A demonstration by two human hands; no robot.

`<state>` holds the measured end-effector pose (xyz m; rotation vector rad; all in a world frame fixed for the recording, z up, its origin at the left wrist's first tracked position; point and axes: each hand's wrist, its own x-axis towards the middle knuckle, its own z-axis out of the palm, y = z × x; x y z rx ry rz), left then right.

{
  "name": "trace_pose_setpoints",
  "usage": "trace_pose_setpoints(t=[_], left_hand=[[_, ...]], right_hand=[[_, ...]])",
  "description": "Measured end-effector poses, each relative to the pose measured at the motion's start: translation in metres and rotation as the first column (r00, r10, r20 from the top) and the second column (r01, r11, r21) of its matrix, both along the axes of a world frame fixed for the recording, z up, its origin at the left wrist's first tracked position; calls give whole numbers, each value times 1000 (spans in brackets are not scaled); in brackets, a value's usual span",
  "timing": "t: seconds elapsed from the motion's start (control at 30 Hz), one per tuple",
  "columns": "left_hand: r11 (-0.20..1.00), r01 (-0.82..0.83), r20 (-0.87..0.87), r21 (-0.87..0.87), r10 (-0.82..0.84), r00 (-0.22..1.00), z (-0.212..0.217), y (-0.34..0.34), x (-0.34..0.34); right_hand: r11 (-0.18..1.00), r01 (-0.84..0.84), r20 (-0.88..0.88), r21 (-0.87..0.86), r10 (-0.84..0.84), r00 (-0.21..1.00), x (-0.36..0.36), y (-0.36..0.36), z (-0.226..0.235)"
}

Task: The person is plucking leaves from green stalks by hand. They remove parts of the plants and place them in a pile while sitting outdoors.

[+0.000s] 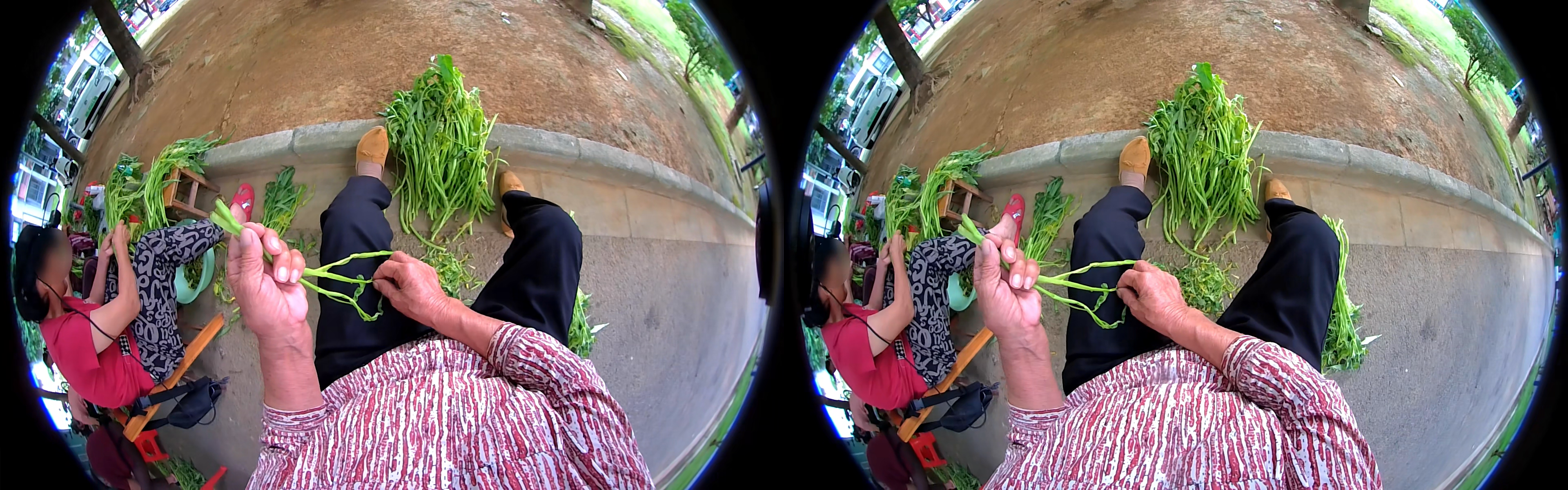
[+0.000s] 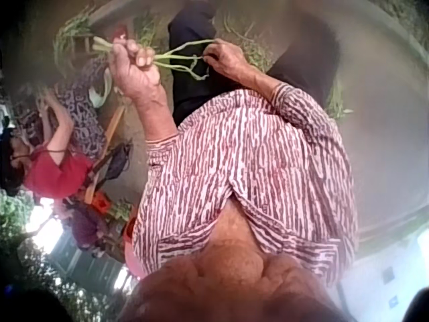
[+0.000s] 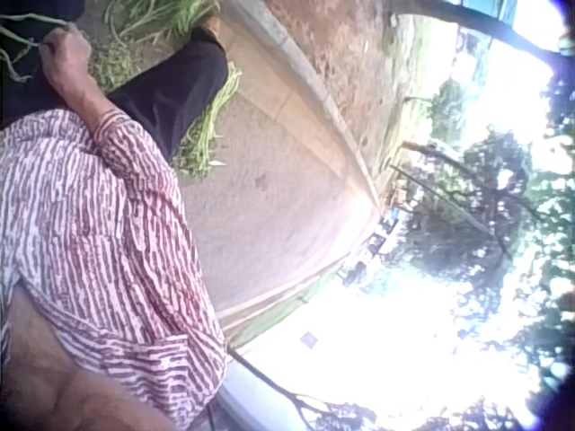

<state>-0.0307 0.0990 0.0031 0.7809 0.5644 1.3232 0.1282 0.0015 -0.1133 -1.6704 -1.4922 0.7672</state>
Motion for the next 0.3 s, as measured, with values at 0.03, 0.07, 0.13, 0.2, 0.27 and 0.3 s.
trace_pose_setpoints(t=[0.03,0.07,0.13,0.2,0.27,0.3], left_hand=[[1000,-6,1,-6,6,1000,1,-1,1],[1000,-9,-1,-8,9,1000,1,-2,2],[1000,-13,-3,-10,13,1000,1,-2,3],[1000,-2,15,-9,2,1000,1,-2,3],[1000,10,19,6,-10,1000,1,-3,4],[1000,15,14,22,-16,1000,2,-4,5]], right_hand=[[1000,-1,-3,12,1,1000,0,0,-1],[1000,-1,-11,19,1,1000,0,0,-3],[1000,11,-30,9,-11,999,0,0,-5],[999,32,-67,-40,-35,997,0,1,-6],[992,48,-135,-114,-63,989,0,0,-8],[992,51,-134,-113,-66,989,1,0,-7]])
